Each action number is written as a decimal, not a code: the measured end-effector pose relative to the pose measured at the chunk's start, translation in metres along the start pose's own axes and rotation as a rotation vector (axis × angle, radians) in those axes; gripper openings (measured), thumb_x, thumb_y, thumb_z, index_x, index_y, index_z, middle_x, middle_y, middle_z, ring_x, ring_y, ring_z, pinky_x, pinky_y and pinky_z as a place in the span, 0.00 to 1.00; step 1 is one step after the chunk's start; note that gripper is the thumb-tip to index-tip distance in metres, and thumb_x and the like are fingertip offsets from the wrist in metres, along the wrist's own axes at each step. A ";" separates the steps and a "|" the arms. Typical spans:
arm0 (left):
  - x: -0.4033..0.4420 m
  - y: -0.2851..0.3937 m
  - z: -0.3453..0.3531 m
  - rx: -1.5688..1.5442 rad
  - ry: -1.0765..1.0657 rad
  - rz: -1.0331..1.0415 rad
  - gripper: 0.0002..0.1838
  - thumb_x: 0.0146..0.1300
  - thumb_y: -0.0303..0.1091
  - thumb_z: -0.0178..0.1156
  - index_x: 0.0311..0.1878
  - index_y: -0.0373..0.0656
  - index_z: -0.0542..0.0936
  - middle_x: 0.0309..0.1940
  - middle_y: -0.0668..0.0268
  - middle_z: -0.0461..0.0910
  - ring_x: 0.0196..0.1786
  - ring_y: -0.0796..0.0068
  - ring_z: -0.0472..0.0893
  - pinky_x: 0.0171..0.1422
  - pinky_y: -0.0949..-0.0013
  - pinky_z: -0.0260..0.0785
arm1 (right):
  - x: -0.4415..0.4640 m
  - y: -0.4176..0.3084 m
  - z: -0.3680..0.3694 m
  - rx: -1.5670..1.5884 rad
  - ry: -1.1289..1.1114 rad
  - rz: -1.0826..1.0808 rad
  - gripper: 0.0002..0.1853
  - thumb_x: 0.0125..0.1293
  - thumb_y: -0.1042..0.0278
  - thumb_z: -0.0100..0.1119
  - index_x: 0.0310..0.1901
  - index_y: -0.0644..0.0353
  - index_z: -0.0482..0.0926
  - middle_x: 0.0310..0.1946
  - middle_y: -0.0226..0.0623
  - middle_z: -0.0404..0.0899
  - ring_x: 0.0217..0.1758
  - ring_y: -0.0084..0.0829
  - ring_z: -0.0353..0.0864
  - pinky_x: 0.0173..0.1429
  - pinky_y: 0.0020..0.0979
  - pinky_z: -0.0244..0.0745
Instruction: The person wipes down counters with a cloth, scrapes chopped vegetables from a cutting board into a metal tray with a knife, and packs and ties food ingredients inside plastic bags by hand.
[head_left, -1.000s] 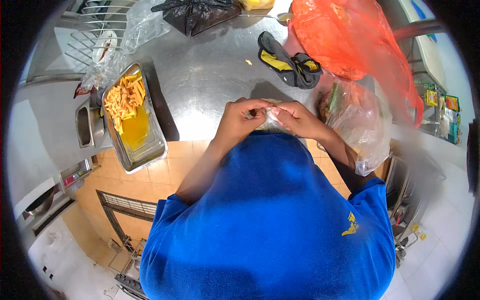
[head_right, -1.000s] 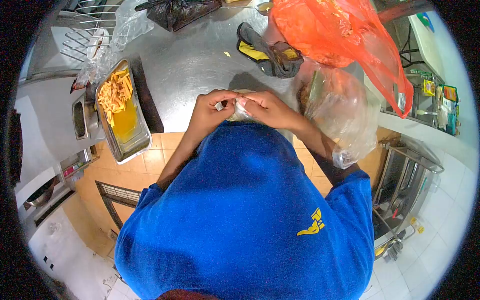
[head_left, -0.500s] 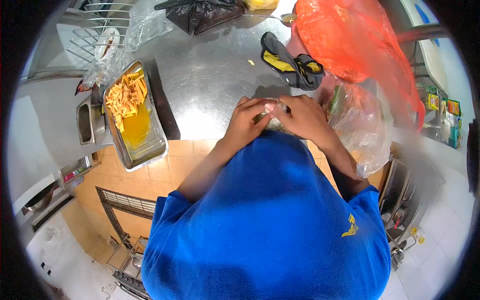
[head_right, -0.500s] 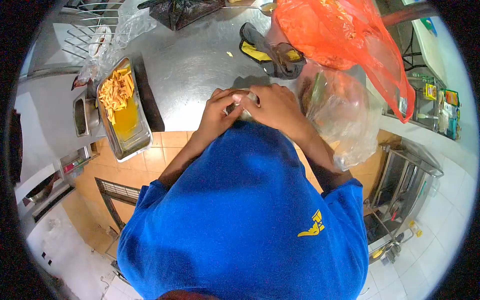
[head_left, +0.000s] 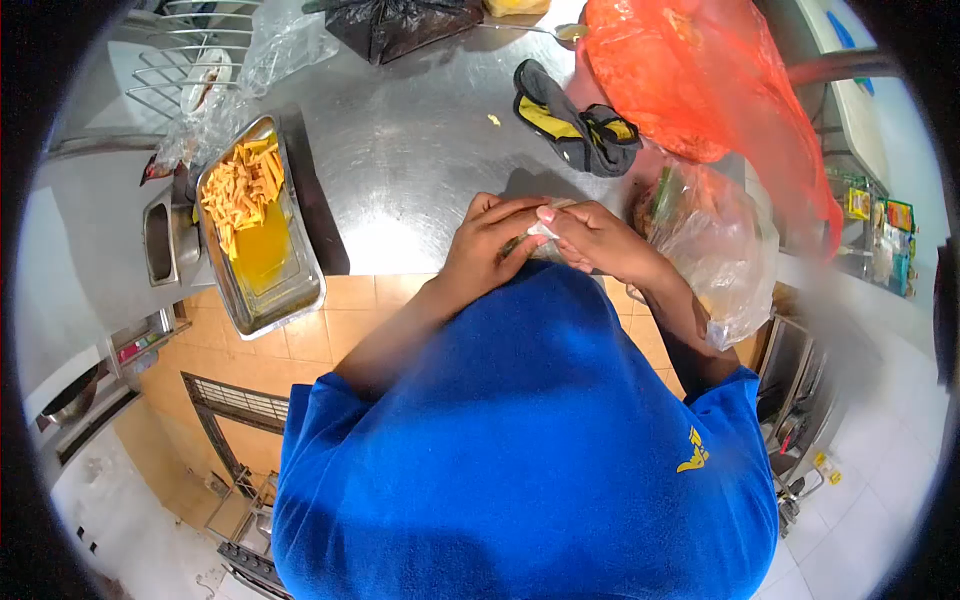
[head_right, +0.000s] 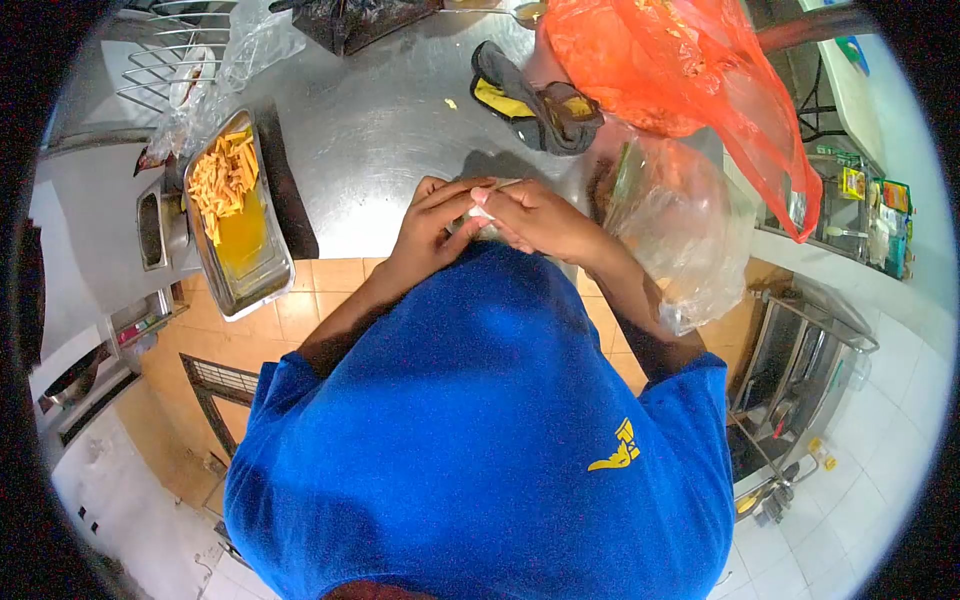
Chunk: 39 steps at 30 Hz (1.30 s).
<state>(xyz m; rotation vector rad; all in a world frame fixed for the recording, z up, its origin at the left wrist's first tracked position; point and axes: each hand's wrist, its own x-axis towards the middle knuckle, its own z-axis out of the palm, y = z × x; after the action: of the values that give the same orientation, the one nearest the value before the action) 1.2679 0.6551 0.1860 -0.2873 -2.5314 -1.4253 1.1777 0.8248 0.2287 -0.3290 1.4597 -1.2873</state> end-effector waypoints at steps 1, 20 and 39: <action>0.000 0.002 0.002 -0.033 0.027 -0.019 0.17 0.50 0.28 0.65 0.46 0.44 0.81 0.47 0.65 0.79 0.46 0.63 0.72 0.56 0.64 0.63 | -0.001 -0.002 0.002 -0.177 0.050 -0.104 0.24 0.71 0.52 0.45 0.26 0.64 0.75 0.14 0.32 0.67 0.17 0.22 0.67 0.22 0.28 0.63; 0.004 -0.023 0.026 0.129 0.013 0.096 0.20 0.49 0.35 0.62 0.47 0.43 0.76 0.51 0.66 0.74 0.60 0.59 0.68 0.65 0.34 0.44 | 0.025 0.026 0.006 -0.688 0.427 -0.992 0.21 0.74 0.53 0.39 0.36 0.61 0.77 0.19 0.27 0.65 0.23 0.21 0.67 0.27 0.24 0.62; 0.017 -0.018 0.030 0.523 -0.210 -0.236 0.22 0.55 0.52 0.57 0.49 0.49 0.78 0.68 0.69 0.57 0.75 0.55 0.44 0.65 0.25 0.37 | 0.010 0.020 0.028 0.771 0.072 -0.221 0.17 0.73 0.53 0.43 0.27 0.53 0.63 0.17 0.21 0.57 0.16 0.14 0.52 0.20 0.20 0.47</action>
<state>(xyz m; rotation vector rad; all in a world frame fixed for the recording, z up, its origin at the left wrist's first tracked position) 1.2435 0.6732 0.1613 -0.0467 -3.0741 -0.7727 1.2059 0.8101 0.2131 0.0764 0.8980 -1.9434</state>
